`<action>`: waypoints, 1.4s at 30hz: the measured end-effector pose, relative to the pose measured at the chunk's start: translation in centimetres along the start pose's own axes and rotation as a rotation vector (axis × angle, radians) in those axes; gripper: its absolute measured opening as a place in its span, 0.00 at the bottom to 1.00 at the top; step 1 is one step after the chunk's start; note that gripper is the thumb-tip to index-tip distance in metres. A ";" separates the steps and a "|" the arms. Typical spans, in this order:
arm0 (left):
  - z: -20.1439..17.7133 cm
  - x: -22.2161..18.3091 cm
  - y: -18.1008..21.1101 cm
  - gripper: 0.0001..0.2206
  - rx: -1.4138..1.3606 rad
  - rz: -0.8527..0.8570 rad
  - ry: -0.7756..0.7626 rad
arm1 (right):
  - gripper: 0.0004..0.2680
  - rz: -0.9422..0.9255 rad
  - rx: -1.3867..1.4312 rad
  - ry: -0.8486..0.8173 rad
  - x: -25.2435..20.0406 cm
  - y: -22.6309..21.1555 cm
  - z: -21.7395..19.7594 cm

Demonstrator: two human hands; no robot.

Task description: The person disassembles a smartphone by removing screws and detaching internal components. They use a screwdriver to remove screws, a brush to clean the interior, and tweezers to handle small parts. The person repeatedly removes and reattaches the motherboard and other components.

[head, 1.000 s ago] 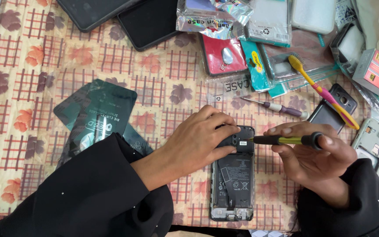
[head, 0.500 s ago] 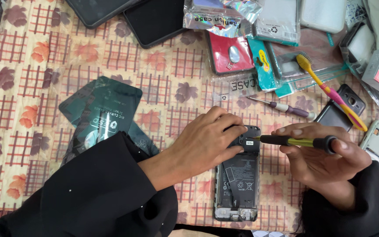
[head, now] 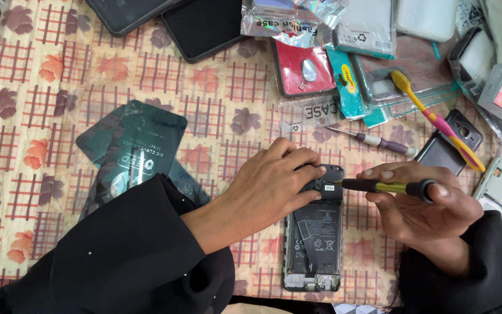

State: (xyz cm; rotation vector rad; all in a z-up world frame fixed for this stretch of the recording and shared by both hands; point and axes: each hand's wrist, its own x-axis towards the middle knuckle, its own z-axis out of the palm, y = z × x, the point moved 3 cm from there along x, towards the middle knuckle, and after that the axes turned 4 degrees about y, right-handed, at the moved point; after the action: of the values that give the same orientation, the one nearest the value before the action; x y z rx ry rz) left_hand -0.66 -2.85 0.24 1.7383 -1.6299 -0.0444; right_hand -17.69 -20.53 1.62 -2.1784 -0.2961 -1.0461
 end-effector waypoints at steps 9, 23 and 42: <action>0.3 -0.2 -0.2 0.18 -0.021 -0.012 -0.004 | 0.30 -0.044 0.013 -0.010 0.7 -0.2 0.7; 0.1 -0.3 0.0 0.18 -0.020 0.015 0.018 | 0.29 -0.052 -0.030 -0.188 3.7 -2.4 2.2; -0.7 0.9 -0.9 0.15 -0.161 -0.151 -0.146 | 0.33 0.066 -0.094 -0.137 0.5 0.5 1.4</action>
State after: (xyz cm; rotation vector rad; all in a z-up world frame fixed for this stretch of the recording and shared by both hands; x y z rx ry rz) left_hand 0.61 -3.37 0.70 1.7639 -1.5473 -0.3717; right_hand -16.29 -19.97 1.10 -2.3329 -0.2395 -0.8918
